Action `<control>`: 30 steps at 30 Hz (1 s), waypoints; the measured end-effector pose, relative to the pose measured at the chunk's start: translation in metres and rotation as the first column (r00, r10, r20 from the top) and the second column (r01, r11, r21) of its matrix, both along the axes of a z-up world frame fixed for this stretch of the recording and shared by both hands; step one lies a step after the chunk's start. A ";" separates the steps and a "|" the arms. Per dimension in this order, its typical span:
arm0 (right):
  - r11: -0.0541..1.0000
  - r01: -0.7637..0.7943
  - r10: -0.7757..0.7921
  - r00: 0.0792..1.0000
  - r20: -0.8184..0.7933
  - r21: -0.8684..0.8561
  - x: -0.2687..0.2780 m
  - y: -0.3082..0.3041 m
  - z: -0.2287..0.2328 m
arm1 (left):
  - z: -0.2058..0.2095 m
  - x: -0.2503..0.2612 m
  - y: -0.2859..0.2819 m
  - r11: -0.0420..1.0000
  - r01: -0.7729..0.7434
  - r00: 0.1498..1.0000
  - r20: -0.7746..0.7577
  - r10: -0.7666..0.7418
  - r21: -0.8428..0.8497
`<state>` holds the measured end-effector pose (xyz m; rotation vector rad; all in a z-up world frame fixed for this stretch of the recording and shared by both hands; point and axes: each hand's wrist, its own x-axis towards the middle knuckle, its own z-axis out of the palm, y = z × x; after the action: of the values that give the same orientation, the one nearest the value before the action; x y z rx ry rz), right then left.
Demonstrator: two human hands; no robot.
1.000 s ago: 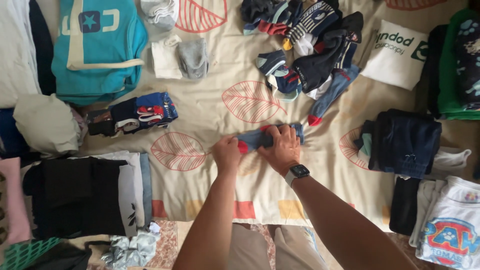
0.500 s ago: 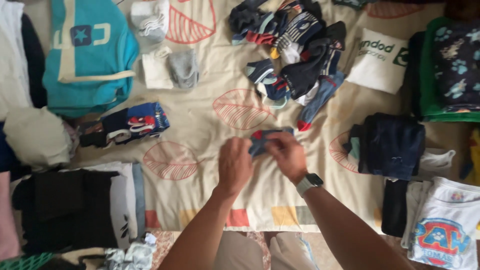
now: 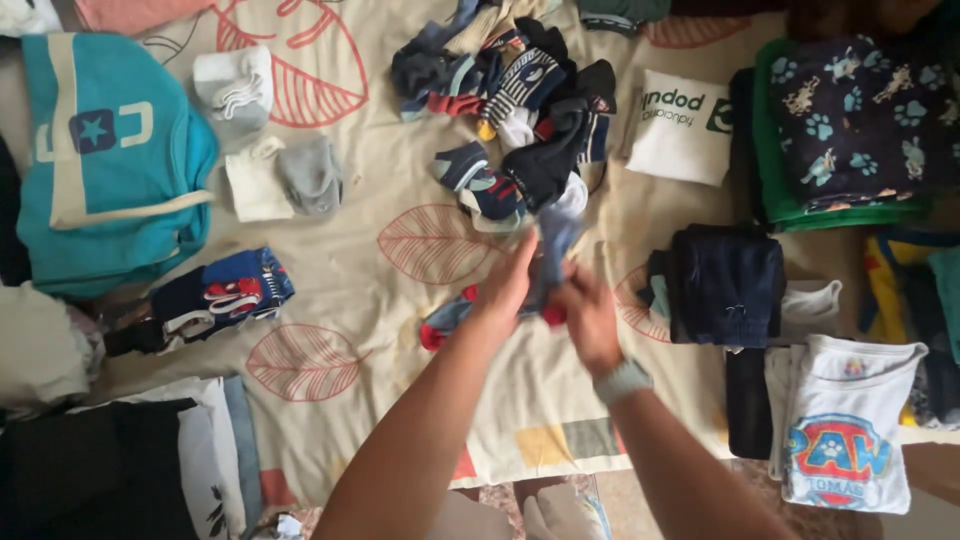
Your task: The person sits on the floor and folds multiple pairs of socks one by one, placing each folded pair into a neat pile on the bed.
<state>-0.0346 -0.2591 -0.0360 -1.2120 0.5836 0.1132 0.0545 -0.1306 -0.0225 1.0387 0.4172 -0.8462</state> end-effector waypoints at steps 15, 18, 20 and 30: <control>0.947 0.262 -0.239 0.962 -0.136 0.188 -0.013 -0.007 0.027 | 0.038 -0.045 0.027 0.669 0.366 0.648 0.339 -0.682 0.646; 0.913 0.325 -0.302 0.945 -0.127 0.247 -0.008 -0.006 0.028 | 0.025 -0.052 0.045 0.886 0.264 0.872 0.297 -0.388 0.382; 0.902 0.342 -0.320 0.939 -0.125 0.265 -0.015 -0.003 0.029 | 0.008 -0.058 0.056 0.933 0.193 0.905 0.313 -0.290 0.305; 0.806 -0.072 -0.131 0.946 -0.296 -0.588 -0.082 -0.007 0.028 | 0.000 -0.084 0.080 0.557 0.186 0.765 0.237 -0.599 0.809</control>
<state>-0.1168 -0.2661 -0.0078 -1.8165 0.9753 0.1062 -0.0295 -0.0504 -0.0223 2.1657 0.0453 -0.7740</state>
